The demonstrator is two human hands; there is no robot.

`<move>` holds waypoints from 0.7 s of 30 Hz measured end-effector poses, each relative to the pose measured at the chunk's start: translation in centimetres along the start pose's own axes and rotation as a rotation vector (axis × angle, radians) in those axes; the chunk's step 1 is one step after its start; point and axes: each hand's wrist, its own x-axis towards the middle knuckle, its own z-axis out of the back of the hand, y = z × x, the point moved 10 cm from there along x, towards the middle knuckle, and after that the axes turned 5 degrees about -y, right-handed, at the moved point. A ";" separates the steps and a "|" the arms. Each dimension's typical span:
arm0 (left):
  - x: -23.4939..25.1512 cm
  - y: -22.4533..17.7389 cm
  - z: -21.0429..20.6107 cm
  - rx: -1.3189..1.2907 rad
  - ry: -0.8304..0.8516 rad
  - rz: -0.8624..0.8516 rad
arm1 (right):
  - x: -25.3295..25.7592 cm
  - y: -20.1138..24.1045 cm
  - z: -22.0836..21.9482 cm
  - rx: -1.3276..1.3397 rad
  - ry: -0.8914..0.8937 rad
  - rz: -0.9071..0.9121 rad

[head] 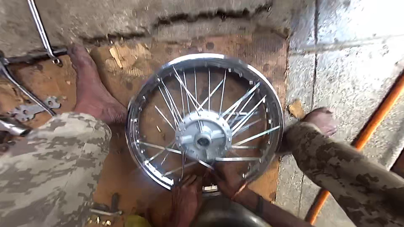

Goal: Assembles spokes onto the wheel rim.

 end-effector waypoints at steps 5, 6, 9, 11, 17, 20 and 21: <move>2.6 -0.2 0.6 -0.070 -0.032 -0.020 | 2.0 3.3 4.2 -0.163 -0.149 0.214; 3.1 -0.2 0.8 -0.084 -0.032 -0.049 | 2.3 3.8 4.8 -0.157 -0.157 0.253; 3.9 -0.3 1.7 -0.132 -0.039 -0.137 | 2.7 4.4 5.8 -0.132 -0.169 0.281; 3.2 -0.4 2.2 -0.135 -0.023 -0.158 | 2.5 4.2 6.1 -0.163 -0.187 0.281; 2.0 -0.5 1.7 -0.037 0.031 -0.219 | 2.3 4.3 6.0 -0.153 -0.209 0.346; 1.5 -0.6 1.5 -0.037 -0.005 -0.269 | 2.2 4.2 5.9 -0.142 -0.218 0.336; 1.5 -0.5 1.5 -0.036 -0.027 -0.293 | 2.3 4.2 6.0 -0.132 -0.230 0.338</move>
